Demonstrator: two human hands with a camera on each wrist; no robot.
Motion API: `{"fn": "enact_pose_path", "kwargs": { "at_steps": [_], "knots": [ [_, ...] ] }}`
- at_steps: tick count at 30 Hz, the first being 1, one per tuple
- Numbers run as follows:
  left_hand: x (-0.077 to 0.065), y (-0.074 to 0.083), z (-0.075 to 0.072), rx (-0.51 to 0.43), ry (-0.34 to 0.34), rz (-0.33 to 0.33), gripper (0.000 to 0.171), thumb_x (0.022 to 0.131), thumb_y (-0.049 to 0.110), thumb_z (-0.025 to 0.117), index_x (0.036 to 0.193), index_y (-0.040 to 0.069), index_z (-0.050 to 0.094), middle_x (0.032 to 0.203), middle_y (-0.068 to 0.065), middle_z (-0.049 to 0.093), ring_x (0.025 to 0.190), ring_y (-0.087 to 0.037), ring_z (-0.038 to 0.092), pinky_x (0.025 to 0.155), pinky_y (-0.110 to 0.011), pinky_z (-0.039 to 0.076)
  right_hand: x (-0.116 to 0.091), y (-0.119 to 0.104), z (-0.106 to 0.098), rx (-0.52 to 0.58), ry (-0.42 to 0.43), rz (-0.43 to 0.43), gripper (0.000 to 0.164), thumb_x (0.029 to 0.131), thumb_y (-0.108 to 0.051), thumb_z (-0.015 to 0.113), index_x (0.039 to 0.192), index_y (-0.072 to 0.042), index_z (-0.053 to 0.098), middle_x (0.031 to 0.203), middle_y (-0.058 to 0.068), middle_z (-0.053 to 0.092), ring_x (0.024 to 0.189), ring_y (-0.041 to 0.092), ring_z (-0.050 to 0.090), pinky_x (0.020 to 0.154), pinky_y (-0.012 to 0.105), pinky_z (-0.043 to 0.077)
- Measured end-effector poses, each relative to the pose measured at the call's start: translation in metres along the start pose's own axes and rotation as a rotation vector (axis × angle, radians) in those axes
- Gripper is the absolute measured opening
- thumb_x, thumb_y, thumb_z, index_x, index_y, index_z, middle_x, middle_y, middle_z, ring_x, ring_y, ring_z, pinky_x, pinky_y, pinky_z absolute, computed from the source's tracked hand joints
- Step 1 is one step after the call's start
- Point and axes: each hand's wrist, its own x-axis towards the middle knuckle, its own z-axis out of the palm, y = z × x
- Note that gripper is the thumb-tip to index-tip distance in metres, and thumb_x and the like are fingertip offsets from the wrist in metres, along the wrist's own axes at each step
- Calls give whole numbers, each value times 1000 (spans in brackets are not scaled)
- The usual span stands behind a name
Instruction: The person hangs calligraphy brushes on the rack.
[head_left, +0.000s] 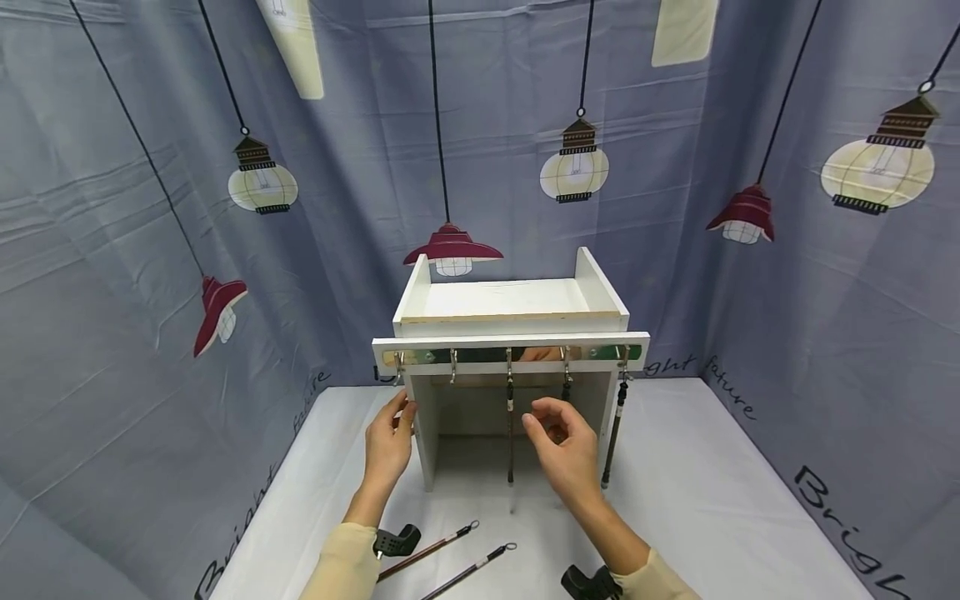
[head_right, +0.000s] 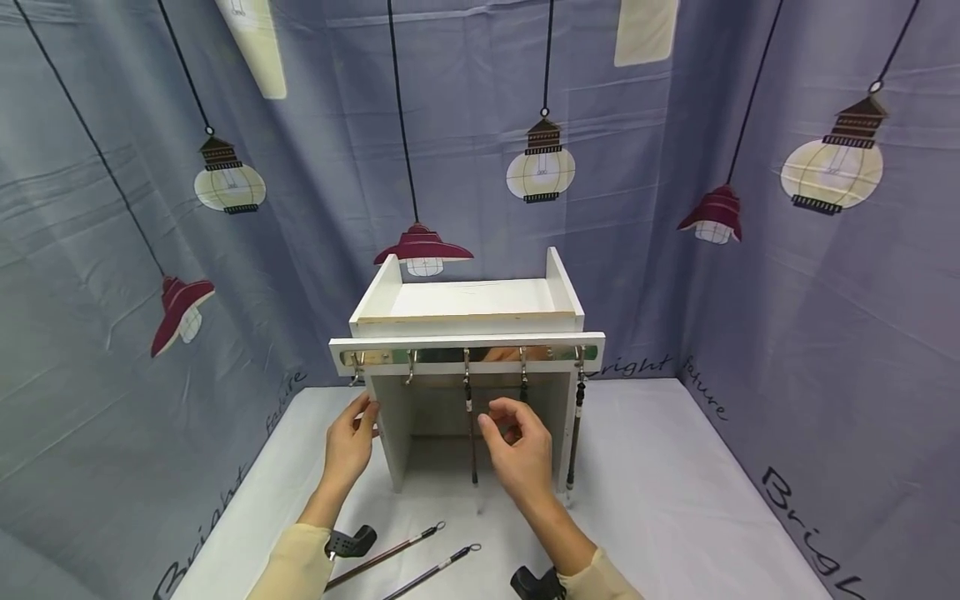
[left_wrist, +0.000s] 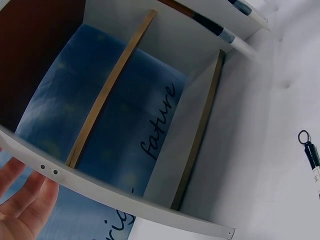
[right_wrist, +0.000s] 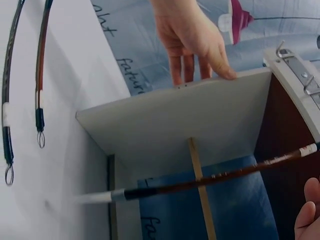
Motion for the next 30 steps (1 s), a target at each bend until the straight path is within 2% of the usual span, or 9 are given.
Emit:
{"fn": "enact_pose_path", "kwargs": {
  "at_steps": [5,13,19,30],
  "knots": [
    [-1,1,-2,3,0,1,51,108,37,54,149,7,54,139,-19,64,106,-35,72,82,-42,63,1,3,-10,-38,-1,-5,22,88,6,76,108,-2,71,92,13,70,76,12,59,66,20,46],
    [-2,-1,-2,18,-1,0,52,108,38,54,149,5,54,139,-19,64,105,-35,72,81,-42,64,8,42,-31,-103,6,-42,26,89,-1,79,113,-8,72,96,6,72,80,9,61,69,18,48],
    [-2,-3,1,14,5,6,51,108,37,55,148,6,55,140,-18,64,106,-35,72,82,-42,64,10,55,-54,-110,8,-72,25,91,-3,78,115,-7,72,95,4,71,80,6,62,69,16,48],
    [0,-2,2,13,14,7,49,108,35,55,148,7,56,141,-17,63,107,-35,72,81,-40,64,23,64,-94,-236,131,-80,20,92,-2,76,111,-6,74,90,5,71,74,0,61,69,11,47]
  ]
}}
